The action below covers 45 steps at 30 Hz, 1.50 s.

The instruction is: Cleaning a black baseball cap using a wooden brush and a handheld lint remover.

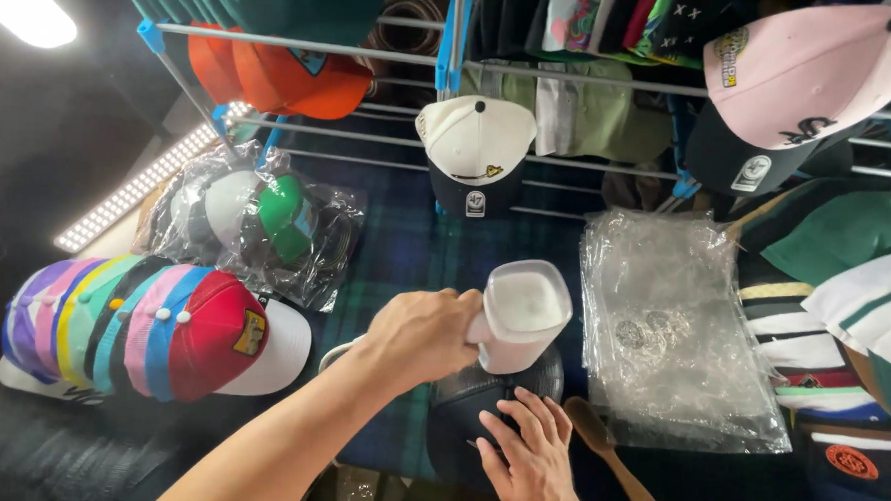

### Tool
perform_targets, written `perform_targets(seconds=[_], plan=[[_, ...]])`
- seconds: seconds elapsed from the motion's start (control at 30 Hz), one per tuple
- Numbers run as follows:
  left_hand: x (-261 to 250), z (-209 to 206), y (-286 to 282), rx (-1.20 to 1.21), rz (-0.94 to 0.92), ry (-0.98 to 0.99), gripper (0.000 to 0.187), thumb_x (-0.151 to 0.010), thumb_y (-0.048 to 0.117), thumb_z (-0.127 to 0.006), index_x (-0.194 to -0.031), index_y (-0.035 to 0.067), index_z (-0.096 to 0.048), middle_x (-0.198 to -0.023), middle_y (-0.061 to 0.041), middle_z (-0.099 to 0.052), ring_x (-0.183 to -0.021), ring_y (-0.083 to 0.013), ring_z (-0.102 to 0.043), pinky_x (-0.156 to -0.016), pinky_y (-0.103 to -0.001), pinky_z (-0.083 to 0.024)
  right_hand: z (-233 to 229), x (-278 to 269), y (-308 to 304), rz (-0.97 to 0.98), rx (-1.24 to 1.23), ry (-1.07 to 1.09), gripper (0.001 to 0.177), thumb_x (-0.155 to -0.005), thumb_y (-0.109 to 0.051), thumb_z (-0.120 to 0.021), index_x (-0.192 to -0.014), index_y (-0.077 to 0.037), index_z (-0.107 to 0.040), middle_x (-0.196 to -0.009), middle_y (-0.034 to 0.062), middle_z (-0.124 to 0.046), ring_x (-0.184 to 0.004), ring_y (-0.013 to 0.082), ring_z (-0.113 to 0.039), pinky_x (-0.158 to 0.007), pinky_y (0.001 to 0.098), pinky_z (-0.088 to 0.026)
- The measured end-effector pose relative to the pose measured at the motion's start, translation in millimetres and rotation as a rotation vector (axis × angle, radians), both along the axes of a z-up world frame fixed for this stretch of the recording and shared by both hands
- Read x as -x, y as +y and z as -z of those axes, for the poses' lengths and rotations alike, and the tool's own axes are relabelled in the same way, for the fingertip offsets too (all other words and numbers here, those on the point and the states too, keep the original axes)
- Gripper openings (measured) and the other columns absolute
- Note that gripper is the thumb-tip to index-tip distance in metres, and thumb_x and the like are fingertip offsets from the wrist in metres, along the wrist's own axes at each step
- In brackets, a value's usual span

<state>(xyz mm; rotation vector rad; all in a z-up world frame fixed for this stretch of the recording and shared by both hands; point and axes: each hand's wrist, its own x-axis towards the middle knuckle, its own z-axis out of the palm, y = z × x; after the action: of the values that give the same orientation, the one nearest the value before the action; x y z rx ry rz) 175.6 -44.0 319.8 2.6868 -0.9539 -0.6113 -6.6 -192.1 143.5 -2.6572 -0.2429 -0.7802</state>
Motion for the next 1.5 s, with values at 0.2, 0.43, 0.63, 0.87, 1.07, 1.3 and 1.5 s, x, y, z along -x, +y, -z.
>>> perform_targets(seconds=[0.2,0.43,0.63,0.87,1.07,1.3,1.5], plan=[[1,15,-44,0.056,0.138,-0.131,0.029,-0.086,0.022,-0.071,-0.111,0.011,-0.062,-0.084,-0.008,-0.071,-0.069,-0.0362,-0.072,-0.052,-0.048,-0.056,8,-2,4,-0.007,0.014,-0.127,0.031,-0.087,-0.037,-0.074,-0.114,-0.023,-0.067,-0.12,0.0004,-0.06,-0.127,0.0261,-0.055,-0.106,0.049,-0.038],[2,19,-68,0.035,0.153,-0.082,0.024,-0.088,0.02,-0.068,-0.111,0.014,-0.063,-0.086,-0.005,-0.072,-0.072,-0.0304,-0.072,-0.057,-0.043,-0.056,9,-2,4,0.009,0.023,-0.105,0.032,-0.086,-0.038,-0.074,-0.114,-0.023,-0.067,-0.119,0.0003,-0.061,-0.126,0.0268,-0.056,-0.106,0.0473,-0.038],[-18,3,-47,-0.067,0.122,-0.03,0.032,-0.085,0.021,-0.068,-0.116,0.016,-0.061,-0.096,-0.006,-0.073,-0.084,-0.0333,-0.073,-0.064,-0.047,-0.058,8,-4,2,0.006,0.025,-0.118,0.032,-0.087,-0.039,-0.074,-0.114,-0.024,-0.067,-0.119,-0.0008,-0.06,-0.126,0.0252,-0.055,-0.106,0.0467,-0.038],[-31,14,-1,-0.047,0.072,-0.049,0.028,-0.082,0.03,-0.069,-0.103,0.015,-0.058,-0.083,-0.006,-0.068,-0.074,-0.0338,-0.067,-0.061,-0.048,-0.053,8,-3,5,0.022,0.01,-0.084,0.034,-0.085,-0.038,-0.076,-0.114,-0.025,-0.067,-0.117,-0.0005,-0.063,-0.125,0.0279,-0.057,-0.105,0.0496,-0.039],[-22,21,-5,0.016,0.146,-0.128,0.03,-0.085,0.033,-0.073,-0.104,0.013,-0.061,-0.081,-0.008,-0.068,-0.068,-0.0349,-0.069,-0.055,-0.048,-0.055,11,-2,5,0.031,0.01,-0.081,0.034,-0.084,-0.039,-0.076,-0.114,-0.025,-0.068,-0.117,-0.0011,-0.063,-0.125,0.0273,-0.057,-0.105,0.0495,-0.038],[-17,11,-24,0.01,0.166,-0.14,0.027,-0.086,0.028,-0.071,-0.108,0.014,-0.063,-0.084,-0.008,-0.071,-0.071,-0.035,-0.071,-0.057,-0.049,-0.057,13,-4,5,0.017,0.028,-0.126,0.034,-0.085,-0.039,-0.075,-0.114,-0.024,-0.068,-0.118,-0.0002,-0.063,-0.127,0.0275,-0.056,-0.105,0.0491,-0.038],[-45,5,-64,-0.062,-0.002,0.012,0.033,-0.087,0.026,-0.059,-0.118,0.014,-0.064,-0.103,-0.007,-0.072,-0.091,-0.0353,-0.072,-0.069,-0.048,-0.06,15,-4,5,0.011,0.043,-0.149,0.033,-0.085,-0.038,-0.075,-0.114,-0.023,-0.066,-0.12,-0.0009,-0.059,-0.125,0.0251,-0.056,-0.106,0.0464,-0.039]])
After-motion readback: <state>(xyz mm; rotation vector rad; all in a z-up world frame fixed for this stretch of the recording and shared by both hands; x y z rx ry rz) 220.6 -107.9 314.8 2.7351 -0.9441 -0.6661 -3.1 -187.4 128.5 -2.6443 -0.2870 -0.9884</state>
